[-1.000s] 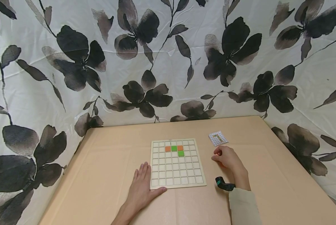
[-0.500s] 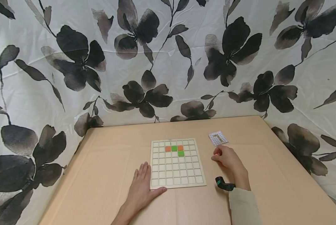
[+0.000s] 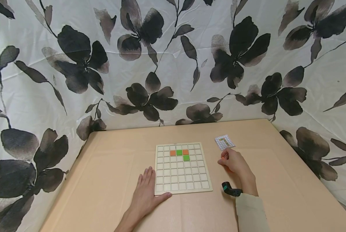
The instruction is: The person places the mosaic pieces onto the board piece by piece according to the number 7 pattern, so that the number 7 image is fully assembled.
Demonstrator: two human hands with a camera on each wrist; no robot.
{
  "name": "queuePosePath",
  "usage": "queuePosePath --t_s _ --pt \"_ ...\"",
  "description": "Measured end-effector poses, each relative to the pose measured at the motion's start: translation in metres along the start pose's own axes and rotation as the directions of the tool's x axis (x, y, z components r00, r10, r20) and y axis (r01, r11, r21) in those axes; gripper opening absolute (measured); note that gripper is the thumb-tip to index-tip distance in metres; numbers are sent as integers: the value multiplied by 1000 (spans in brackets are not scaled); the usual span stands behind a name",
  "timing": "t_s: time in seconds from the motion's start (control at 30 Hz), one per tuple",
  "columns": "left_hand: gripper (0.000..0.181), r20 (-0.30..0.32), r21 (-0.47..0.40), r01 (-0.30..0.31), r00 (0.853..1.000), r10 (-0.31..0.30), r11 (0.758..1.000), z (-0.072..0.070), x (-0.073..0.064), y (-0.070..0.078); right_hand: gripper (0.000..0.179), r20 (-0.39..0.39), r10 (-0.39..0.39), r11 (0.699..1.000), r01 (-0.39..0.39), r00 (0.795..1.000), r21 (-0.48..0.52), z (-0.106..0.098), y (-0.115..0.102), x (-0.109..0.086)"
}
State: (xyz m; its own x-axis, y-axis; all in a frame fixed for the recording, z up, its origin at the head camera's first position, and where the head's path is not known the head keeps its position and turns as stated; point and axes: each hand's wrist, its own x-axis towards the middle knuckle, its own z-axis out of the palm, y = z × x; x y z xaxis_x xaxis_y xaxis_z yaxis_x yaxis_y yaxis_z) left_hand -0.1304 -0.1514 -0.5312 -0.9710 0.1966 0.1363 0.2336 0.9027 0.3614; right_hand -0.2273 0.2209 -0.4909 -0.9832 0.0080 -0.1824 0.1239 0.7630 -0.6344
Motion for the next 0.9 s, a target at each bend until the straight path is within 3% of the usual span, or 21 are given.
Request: queuePosePath --t_s 0.9 --pt "118 7 -5 3 1000 -3 1000 0 1 0 26 -9 -30 1000 30 999 -5 2 0 3"
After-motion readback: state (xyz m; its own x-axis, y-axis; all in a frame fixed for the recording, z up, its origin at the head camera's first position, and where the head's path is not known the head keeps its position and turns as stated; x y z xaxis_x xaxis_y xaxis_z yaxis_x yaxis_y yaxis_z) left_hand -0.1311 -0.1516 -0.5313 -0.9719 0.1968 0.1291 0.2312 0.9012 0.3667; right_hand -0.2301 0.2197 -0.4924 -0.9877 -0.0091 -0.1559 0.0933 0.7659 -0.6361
